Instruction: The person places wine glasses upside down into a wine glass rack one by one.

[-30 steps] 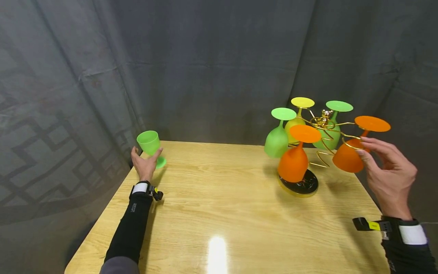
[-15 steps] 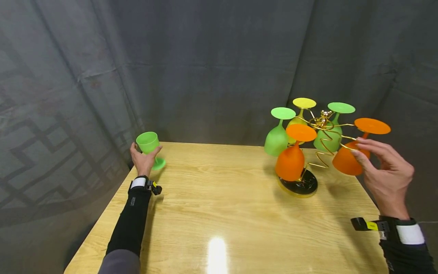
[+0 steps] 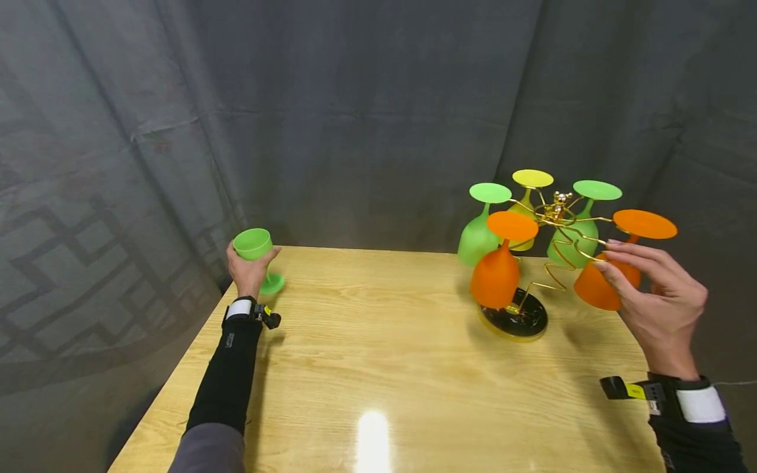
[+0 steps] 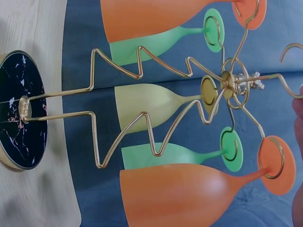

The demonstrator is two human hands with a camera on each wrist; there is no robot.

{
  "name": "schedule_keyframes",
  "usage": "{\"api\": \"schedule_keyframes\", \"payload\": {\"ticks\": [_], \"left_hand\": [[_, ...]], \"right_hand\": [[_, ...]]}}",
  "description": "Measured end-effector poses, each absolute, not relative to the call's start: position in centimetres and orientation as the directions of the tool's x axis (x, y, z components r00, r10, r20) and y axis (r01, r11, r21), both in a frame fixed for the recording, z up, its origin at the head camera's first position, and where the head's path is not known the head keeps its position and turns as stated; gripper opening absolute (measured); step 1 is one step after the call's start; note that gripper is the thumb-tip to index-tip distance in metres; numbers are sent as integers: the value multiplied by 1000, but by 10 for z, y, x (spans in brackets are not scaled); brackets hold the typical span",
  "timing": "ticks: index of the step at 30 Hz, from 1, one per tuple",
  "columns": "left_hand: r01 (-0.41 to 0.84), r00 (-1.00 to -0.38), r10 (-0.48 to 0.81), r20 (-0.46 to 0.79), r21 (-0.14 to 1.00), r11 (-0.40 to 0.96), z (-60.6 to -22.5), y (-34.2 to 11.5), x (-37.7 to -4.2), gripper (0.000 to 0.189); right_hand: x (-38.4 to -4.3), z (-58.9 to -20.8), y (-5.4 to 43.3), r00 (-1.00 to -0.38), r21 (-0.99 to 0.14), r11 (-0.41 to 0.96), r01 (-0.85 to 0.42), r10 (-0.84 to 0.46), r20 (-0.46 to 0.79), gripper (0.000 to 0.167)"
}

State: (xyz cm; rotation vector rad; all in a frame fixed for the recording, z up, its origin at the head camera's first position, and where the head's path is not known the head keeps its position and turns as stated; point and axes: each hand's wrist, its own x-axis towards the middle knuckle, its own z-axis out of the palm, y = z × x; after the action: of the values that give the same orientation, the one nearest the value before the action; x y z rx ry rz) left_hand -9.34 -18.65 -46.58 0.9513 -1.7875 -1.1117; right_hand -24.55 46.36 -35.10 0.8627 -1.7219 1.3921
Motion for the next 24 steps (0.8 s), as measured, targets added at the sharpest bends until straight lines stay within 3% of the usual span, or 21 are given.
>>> {"api": "schedule_keyframes", "payload": {"ticks": [12,24], "left_hand": [[-237,-360,-911,202,924,299,-459,-183,-95,101],[-171,-376,-912,165,955,244,-450,-165,-95,107]], "right_hand": [[-241,-345,455,-450,-440,160,-884,-33,892,24],[-248,-348,451,-441,-434,180,-883,4,898,27]]}}
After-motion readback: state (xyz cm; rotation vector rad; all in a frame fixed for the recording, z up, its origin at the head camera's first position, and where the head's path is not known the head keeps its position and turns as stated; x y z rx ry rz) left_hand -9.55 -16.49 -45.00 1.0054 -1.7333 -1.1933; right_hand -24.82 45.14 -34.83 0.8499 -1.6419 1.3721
